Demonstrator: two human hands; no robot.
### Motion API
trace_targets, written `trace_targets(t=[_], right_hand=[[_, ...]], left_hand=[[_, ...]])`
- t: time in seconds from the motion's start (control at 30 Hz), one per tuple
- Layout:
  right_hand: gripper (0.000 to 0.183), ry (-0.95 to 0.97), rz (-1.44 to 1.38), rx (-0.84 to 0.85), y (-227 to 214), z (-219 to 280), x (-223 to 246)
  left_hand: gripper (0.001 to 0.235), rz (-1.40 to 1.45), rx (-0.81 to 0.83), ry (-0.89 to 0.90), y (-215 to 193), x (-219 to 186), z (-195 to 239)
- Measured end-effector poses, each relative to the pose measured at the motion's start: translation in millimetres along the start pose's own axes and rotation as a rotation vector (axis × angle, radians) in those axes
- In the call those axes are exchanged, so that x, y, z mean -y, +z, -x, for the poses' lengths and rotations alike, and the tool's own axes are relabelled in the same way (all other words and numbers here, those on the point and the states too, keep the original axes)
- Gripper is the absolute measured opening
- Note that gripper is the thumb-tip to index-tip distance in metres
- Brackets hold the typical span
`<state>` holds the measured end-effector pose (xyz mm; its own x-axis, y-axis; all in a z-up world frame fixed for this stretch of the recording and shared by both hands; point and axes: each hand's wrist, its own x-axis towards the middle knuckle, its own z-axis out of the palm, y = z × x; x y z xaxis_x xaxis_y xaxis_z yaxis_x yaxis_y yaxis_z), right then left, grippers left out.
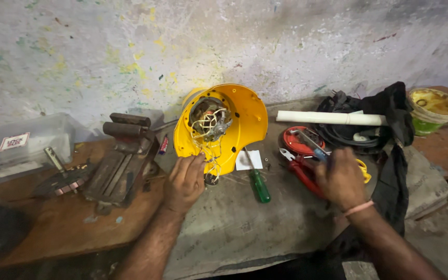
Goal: The person disassembles the housing of a small fan motor, uses a screwdriver to loosen internal components, and uses pliers to manipulate the wiring and internal assembly.
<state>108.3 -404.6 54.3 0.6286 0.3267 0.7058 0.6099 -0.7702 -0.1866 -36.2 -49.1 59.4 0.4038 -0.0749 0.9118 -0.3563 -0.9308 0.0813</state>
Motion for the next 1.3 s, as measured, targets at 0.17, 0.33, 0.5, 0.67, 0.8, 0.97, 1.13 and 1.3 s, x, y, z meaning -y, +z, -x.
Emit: trace_targets(t=[0.17, 0.33, 0.5, 0.67, 0.8, 0.97, 1.13, 1.3], right_hand=[[0.023, 0.359, -0.782, 0.041, -34, -10, 11], [0.027, 0.695, -1.718, 0.252, -23, -15, 41], [0.029, 0.473, -2.057, 0.600, -10, -12, 81], [0.028, 0.163, -1.014, 0.322, 8, -18, 86], [0.035, -0.405, -0.484, -0.035, 23, -21, 80], [0.037, -0.368, -0.359, -0.088, 35, -22, 81], [0.044, -0.379, -0.278, -0.043, 37, -21, 78], [0.042, -0.365, -0.265, -0.042, 39, -18, 78]], left_hand=[[0.023, -0.015, 0.012, 0.014, -2, -3, 0], [0.022, -0.016, 0.013, 0.004, -2, -3, -1], [0.021, -0.015, 0.028, -0.018, 0, -2, 4], [0.021, 0.013, -0.003, -0.065, 2, -5, 0], [0.019, 0.134, -0.019, -0.187, 4, -13, -16], [0.017, 0.331, 0.090, -0.501, 9, -13, -40], [0.014, 0.409, 0.280, -0.620, 16, -10, -53], [0.013, 0.402, 0.314, -0.478, 30, -8, -50]])
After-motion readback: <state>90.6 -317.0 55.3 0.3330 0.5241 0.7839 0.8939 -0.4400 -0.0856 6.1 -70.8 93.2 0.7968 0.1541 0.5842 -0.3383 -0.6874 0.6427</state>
